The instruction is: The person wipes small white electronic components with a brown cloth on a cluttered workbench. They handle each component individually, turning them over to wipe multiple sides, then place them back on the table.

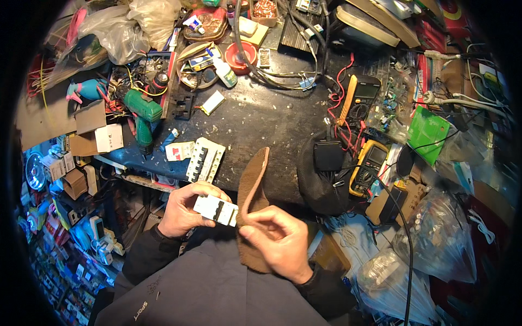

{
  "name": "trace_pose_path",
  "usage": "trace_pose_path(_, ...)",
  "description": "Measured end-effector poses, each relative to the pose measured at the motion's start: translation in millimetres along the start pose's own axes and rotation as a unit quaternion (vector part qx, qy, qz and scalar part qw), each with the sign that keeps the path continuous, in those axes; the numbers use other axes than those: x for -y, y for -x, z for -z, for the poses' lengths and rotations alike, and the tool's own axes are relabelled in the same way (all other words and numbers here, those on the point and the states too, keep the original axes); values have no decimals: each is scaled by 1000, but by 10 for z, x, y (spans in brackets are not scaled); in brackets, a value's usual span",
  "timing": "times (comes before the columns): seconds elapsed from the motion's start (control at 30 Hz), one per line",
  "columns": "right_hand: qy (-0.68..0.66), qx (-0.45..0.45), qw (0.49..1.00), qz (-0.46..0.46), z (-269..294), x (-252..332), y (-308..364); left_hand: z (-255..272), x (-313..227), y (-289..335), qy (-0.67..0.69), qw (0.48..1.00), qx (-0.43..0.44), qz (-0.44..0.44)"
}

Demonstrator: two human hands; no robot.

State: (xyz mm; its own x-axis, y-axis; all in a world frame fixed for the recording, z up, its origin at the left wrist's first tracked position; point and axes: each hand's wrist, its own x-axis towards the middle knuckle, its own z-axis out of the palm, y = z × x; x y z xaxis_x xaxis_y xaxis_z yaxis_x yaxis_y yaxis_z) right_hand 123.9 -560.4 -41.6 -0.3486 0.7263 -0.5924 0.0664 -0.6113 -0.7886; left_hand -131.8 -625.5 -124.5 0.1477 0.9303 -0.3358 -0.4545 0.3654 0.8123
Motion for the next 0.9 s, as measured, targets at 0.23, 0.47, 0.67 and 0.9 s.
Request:
trace_pose_path(0.23,225,-89,953,180,-163,-129,-299,-264,-162,-63,-231,971,-38,-45)
trace_pose_path(0.47,84,-151,983,64,2,-83,-455,-249,-69,-44,-101,992,-57,-42)
trace_pose_path(0.67,295,-82,922,237,-162,-52,-314,-243,6,-52,-147,983,-99,-51)
trace_pose_path(0.9,357,-54,892,274,-223,-85,-150,-298,20,-68,-247,956,-136,-78)
